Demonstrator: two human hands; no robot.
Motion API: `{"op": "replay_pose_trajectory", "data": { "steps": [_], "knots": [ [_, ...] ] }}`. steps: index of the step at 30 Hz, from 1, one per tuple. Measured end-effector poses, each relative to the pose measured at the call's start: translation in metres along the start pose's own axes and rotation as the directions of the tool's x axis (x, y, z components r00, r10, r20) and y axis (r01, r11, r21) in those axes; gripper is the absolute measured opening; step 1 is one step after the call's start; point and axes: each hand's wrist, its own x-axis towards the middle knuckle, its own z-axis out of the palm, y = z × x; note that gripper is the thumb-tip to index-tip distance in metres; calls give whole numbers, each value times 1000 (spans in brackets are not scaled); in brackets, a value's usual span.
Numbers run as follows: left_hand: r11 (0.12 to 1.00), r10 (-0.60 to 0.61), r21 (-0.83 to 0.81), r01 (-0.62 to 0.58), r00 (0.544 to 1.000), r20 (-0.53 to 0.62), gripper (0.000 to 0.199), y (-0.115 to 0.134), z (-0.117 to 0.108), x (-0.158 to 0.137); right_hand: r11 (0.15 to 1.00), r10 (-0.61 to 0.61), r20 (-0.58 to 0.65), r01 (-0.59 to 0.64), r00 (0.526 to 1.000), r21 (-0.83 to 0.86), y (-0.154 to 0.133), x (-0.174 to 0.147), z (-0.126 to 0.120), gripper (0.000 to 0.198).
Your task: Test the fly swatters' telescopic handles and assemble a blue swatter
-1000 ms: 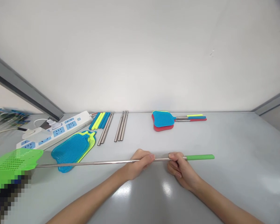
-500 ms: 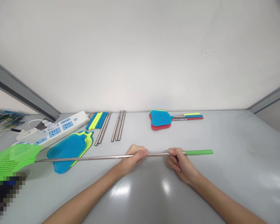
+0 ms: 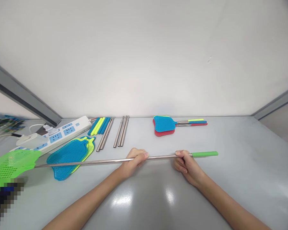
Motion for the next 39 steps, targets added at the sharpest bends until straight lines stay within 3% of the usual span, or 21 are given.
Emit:
{"op": "replay_pose_trajectory", "data": {
  "steps": [11, 18, 24, 31, 35, 39],
  "knots": [
    [1000, -28, -2, 28, 999, 16, 41, -2, -8, 2, 999, -15, 21, 15, 1000, -36, 0, 1, -2, 36],
    [1000, 7, 30, -6, 999, -33, 41, -7, -3, 0, 999, 46, 39, -46, 998, -4, 0, 0, -1, 35],
    [997, -35, -73, 36, 999, 4, 40, -7, 1, -2, 997, 37, 22, -38, 999, 65, 1, 1, -1, 36],
    [977, -6, -214, -14, 995, -96, 40, -11, 3, 1, 997, -3, -1, 3, 1000, 81, 3, 1, 2, 35],
    [988, 33, -144, -54, 989, -147, 44, -14, 2, 0, 997, 47, 135, -55, 990, 56, -1, -1, 2, 34],
    [988, 140, -37, -148, 977, -159, 45, -17, 1, -2, 993, 108, 306, -116, 946, 8, -3, -2, 4, 34]
  ]
}}
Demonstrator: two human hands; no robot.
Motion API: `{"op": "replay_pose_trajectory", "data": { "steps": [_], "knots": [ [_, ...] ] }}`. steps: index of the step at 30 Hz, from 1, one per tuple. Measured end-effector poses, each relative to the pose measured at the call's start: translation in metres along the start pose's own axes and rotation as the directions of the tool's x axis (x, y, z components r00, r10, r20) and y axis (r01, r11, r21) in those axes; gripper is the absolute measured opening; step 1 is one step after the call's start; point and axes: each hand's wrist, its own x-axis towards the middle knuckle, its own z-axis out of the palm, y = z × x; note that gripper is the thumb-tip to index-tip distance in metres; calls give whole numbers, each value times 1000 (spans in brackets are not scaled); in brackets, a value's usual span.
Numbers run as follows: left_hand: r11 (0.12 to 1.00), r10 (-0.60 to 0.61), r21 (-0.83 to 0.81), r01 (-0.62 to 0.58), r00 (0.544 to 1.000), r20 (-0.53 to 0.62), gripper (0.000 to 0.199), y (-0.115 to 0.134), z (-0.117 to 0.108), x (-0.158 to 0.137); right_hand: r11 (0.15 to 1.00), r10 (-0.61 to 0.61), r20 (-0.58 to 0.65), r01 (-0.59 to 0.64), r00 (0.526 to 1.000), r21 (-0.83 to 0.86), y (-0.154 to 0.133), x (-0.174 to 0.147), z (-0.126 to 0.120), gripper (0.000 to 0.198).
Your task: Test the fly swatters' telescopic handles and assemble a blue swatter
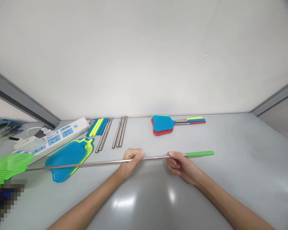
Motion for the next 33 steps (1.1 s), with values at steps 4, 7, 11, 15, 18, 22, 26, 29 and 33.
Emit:
{"op": "replay_pose_trajectory", "data": {
  "steps": [4, 7, 11, 15, 18, 22, 26, 29, 33],
  "knots": [
    [985, 77, 147, -87, 995, 68, 40, 4, 1, 0, 1000, 21, 65, -21, 998, -2, 8, 2, 6, 32],
    [968, 63, 230, -98, 986, 156, 39, 10, 3, 0, 999, 50, 105, -48, 993, -26, 13, 4, 8, 31],
    [976, -107, 211, 58, 968, 228, 43, 15, 5, -2, 996, 84, 56, -83, 995, -17, 12, 4, 7, 31],
    [974, -180, 178, 138, 952, 247, 43, 17, 7, -3, 997, 73, 0, -73, 997, 30, 11, 5, 6, 31],
    [977, -157, 179, 118, 962, 225, 42, 18, 8, -3, 999, 38, -29, -36, 999, 39, 12, 6, 7, 32],
    [981, -124, 176, 86, 968, 220, 42, 18, 8, -3, 999, 22, -48, -20, 999, 31, 12, 6, 6, 34],
    [984, -136, 142, 110, 973, 187, 41, 16, 6, -4, 1000, 22, -62, -22, 998, 5, 8, 6, -3, 36],
    [983, -145, 133, 123, 974, 174, 41, 15, 5, -4, 1000, 14, -74, -14, 997, -7, 6, 6, -9, 37],
    [986, -116, 141, 91, 977, 177, 40, 16, 5, -3, 1000, 6, -64, -7, 998, -18, 6, 6, -12, 36]
  ]
}}
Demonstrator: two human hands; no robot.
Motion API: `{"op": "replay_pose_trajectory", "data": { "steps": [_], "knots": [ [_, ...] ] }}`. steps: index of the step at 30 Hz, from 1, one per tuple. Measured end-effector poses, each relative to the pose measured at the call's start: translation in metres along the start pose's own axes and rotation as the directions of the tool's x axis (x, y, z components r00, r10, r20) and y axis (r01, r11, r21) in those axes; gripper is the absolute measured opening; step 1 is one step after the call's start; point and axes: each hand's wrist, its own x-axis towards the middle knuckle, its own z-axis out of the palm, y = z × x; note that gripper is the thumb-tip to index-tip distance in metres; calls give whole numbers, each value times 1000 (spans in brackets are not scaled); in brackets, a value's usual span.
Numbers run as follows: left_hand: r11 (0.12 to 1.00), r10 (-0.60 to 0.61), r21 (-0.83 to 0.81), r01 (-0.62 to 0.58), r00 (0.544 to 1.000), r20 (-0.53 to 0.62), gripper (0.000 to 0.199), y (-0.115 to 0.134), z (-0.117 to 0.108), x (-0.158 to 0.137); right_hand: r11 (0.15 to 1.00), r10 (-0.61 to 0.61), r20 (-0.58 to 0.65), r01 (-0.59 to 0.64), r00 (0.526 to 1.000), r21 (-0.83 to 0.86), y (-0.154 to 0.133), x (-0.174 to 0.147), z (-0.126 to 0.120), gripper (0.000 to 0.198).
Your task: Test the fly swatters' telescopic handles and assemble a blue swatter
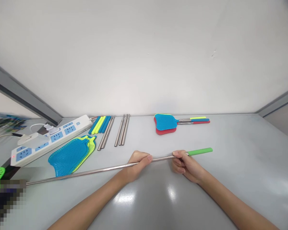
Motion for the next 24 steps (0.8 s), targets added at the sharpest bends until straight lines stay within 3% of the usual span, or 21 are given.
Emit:
{"op": "replay_pose_trajectory", "data": {
  "steps": [8, 20, 24],
  "knots": [
    [998, 20, -52, -25, 995, -99, 42, -6, 0, -2, 999, -35, -34, 34, 999, -11, -2, 1, -4, 36],
    [999, 34, -34, -38, 992, -119, 42, -3, 0, -2, 997, -73, -66, 75, 995, 15, -2, 0, -3, 34],
    [995, 51, -77, -63, 988, -146, 41, -4, 0, -3, 989, -142, -115, 145, 983, 11, -3, 1, -7, 35]
  ]
}}
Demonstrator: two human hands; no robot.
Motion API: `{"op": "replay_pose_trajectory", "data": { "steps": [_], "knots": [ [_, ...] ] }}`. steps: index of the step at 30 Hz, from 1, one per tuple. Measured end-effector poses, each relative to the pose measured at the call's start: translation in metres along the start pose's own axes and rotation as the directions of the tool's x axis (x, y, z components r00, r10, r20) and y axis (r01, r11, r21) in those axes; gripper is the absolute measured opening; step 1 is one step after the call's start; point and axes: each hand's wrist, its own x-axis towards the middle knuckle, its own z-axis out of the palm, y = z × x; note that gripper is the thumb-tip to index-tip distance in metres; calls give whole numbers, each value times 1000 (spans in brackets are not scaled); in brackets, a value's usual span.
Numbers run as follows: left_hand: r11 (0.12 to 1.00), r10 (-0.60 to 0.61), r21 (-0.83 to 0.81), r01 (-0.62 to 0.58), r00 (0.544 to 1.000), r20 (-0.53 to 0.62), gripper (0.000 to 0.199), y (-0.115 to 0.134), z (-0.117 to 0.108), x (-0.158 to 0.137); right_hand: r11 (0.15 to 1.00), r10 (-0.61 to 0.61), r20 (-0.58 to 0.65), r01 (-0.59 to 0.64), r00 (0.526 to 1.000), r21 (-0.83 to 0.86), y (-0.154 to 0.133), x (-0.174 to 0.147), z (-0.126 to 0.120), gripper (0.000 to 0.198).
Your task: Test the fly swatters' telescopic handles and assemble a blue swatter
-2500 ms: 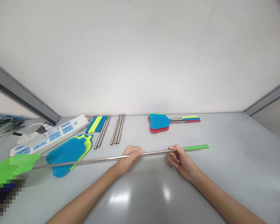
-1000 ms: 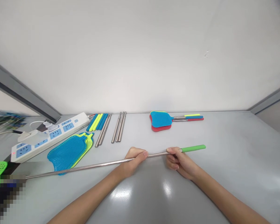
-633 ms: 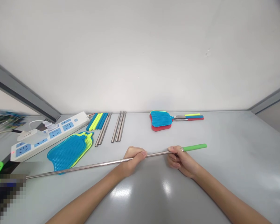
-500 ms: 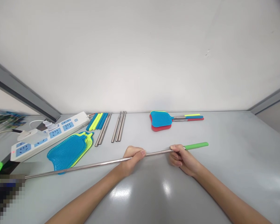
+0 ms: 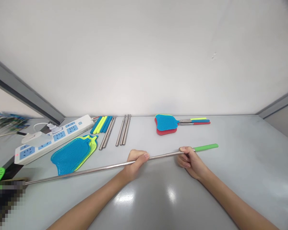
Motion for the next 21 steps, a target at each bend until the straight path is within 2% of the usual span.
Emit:
{"op": "replay_pose_trajectory", "data": {
  "steps": [10, 21],
  "knots": [
    [988, 55, 144, -60, 998, 37, 40, 1, 0, 1, 997, -56, 17, 57, 998, -49, -4, 2, -5, 32],
    [981, 75, 175, -85, 995, 64, 40, -1, 2, -1, 991, -60, 86, 70, 995, -117, -4, -2, -4, 37]
  ]
}}
